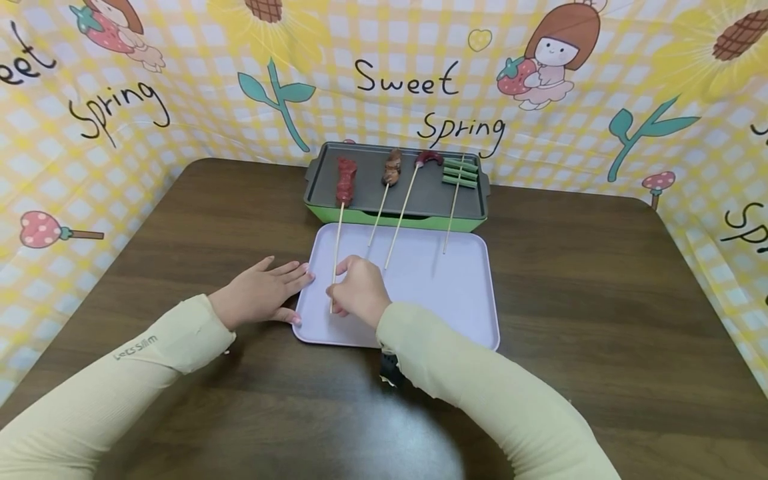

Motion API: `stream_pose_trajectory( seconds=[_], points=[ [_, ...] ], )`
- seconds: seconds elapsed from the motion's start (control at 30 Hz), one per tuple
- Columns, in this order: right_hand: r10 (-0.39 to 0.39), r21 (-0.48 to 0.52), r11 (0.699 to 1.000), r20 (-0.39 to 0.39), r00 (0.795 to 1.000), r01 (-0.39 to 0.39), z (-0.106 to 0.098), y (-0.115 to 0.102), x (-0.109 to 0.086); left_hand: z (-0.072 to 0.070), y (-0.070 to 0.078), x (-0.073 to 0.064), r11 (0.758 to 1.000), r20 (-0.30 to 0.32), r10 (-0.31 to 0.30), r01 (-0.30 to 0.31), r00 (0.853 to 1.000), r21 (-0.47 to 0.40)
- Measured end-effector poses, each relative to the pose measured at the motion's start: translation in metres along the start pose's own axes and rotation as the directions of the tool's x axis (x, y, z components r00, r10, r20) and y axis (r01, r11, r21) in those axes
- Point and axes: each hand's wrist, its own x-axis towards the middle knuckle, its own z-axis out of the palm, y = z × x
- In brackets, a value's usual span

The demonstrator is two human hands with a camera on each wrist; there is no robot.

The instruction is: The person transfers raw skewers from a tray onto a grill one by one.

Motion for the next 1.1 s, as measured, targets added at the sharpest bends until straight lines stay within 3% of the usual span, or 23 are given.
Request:
stream_pose_trajectory(
  seconds=[0.53, 1.1],
  points=[
    [0.042, 0.012, 0.999, -0.070, 0.997, -0.041, 0.002, 0.004, 0.016, 0.001, 0.000, 0.000, 1.000, 0.017, 0.000, 0.001, 1.000, -0.021],
    [0.052, 0.020, 0.999, -0.107, 0.993, -0.050, -0.003, -0.007, 0.028, 0.003, -0.001, 0.000, 1.000, -0.015, 0.006, -0.006, 1.000, -0.001]
  ],
)
